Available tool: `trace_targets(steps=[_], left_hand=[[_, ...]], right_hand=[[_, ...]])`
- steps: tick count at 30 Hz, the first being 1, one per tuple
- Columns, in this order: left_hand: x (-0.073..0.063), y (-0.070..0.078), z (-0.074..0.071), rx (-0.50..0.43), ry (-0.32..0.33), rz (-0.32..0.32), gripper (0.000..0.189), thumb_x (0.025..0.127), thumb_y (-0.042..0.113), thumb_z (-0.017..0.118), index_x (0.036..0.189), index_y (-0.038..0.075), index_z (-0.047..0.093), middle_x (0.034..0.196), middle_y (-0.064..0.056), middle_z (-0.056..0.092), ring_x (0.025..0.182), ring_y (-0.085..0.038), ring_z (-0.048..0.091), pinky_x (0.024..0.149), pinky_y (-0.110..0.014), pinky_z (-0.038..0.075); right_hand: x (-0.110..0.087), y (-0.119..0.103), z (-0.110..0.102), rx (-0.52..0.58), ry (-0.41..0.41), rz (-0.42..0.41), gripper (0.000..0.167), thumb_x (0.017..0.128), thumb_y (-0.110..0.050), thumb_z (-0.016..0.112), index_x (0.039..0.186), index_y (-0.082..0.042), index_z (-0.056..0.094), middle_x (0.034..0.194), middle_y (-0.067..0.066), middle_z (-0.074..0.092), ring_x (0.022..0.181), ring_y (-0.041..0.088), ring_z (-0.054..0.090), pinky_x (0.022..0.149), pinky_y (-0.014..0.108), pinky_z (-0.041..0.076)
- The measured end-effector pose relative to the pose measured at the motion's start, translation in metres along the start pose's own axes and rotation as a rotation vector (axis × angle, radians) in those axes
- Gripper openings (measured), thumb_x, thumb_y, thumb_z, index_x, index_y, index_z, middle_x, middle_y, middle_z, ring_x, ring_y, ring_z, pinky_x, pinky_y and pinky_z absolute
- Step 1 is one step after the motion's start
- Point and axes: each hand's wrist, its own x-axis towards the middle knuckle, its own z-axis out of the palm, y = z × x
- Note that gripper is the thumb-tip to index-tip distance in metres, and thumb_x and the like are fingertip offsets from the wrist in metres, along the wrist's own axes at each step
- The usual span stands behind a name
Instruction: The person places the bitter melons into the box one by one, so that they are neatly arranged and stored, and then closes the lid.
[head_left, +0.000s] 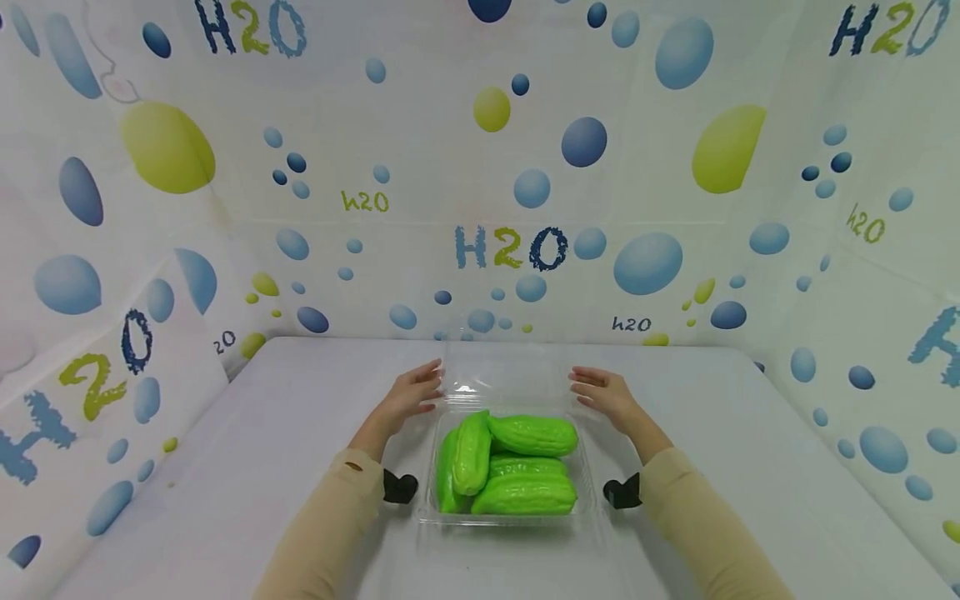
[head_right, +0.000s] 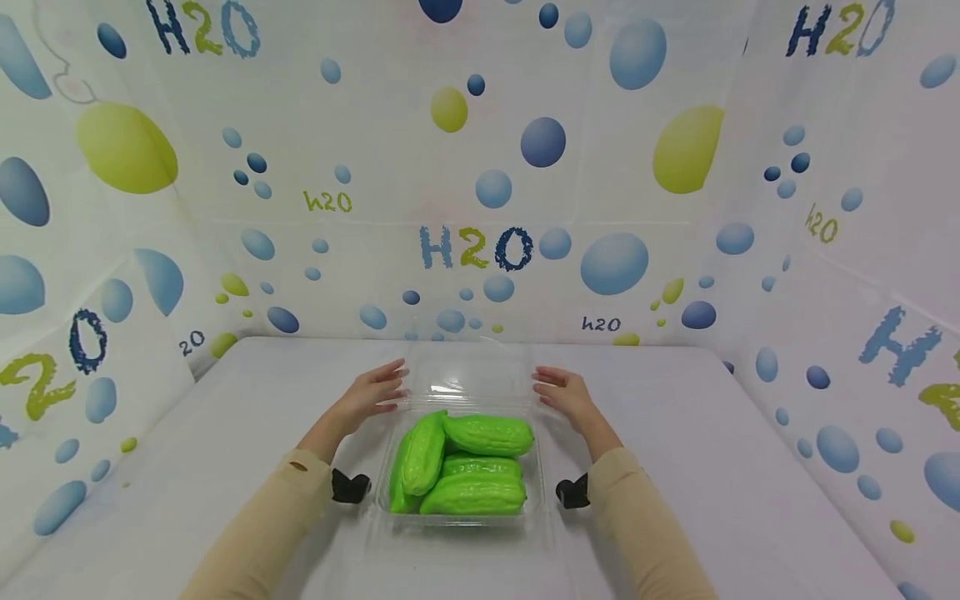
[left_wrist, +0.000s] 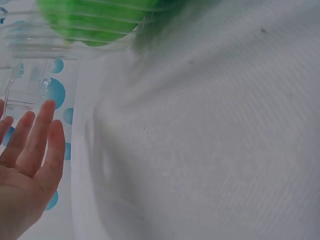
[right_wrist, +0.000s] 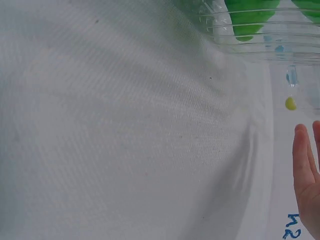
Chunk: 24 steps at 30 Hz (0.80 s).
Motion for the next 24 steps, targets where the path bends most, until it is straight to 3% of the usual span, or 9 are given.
trace_targets(steps=[5, 12, 17, 24], left_hand=[[-0.001, -0.001, -0.001, -0.027, 0.010, 0.065, 0.051, 0.095, 0.011, 0.048, 0.143, 0.013, 0.032, 0.142, -0.016, 0.035, 0.120, -0.034, 0.044, 0.095, -0.046, 0.039], [-0.004, -0.002, -0.003, -0.034, 0.055, 0.137, 0.049, 0.092, 0.010, 0.055, 0.139, 0.013, 0.041, 0.139, -0.013, 0.041, 0.122, -0.031, 0.043, 0.096, -0.046, 0.039], [-0.007, -0.001, -0.004, -0.056, 0.111, 0.172, 0.046, 0.089, 0.007, 0.059, 0.133, 0.010, 0.049, 0.135, -0.010, 0.047, 0.118, -0.028, 0.048, 0.096, -0.041, 0.040], [-0.015, 0.003, -0.006, -0.005, 0.149, 0.253, 0.037, 0.087, 0.001, 0.060, 0.124, 0.004, 0.057, 0.124, -0.013, 0.056, 0.111, -0.026, 0.054, 0.092, -0.035, 0.044]], right_hand=[[-0.002, -0.003, -0.002, -0.020, 0.036, -0.055, 0.047, 0.089, -0.002, 0.057, 0.132, 0.008, 0.041, 0.130, 0.026, 0.046, 0.097, 0.009, 0.059, 0.087, 0.028, 0.047], [-0.006, -0.005, -0.004, -0.008, 0.062, -0.146, 0.045, 0.086, 0.002, 0.059, 0.129, 0.010, 0.044, 0.125, 0.028, 0.049, 0.093, 0.007, 0.061, 0.085, 0.028, 0.048], [-0.009, -0.006, -0.005, 0.008, 0.074, -0.201, 0.042, 0.086, 0.003, 0.059, 0.125, 0.013, 0.047, 0.121, 0.027, 0.054, 0.089, 0.005, 0.062, 0.081, 0.021, 0.049], [-0.016, -0.009, -0.008, -0.005, 0.071, -0.244, 0.035, 0.086, 0.000, 0.061, 0.116, 0.015, 0.051, 0.100, 0.009, 0.065, 0.084, 0.005, 0.062, 0.078, 0.021, 0.050]])
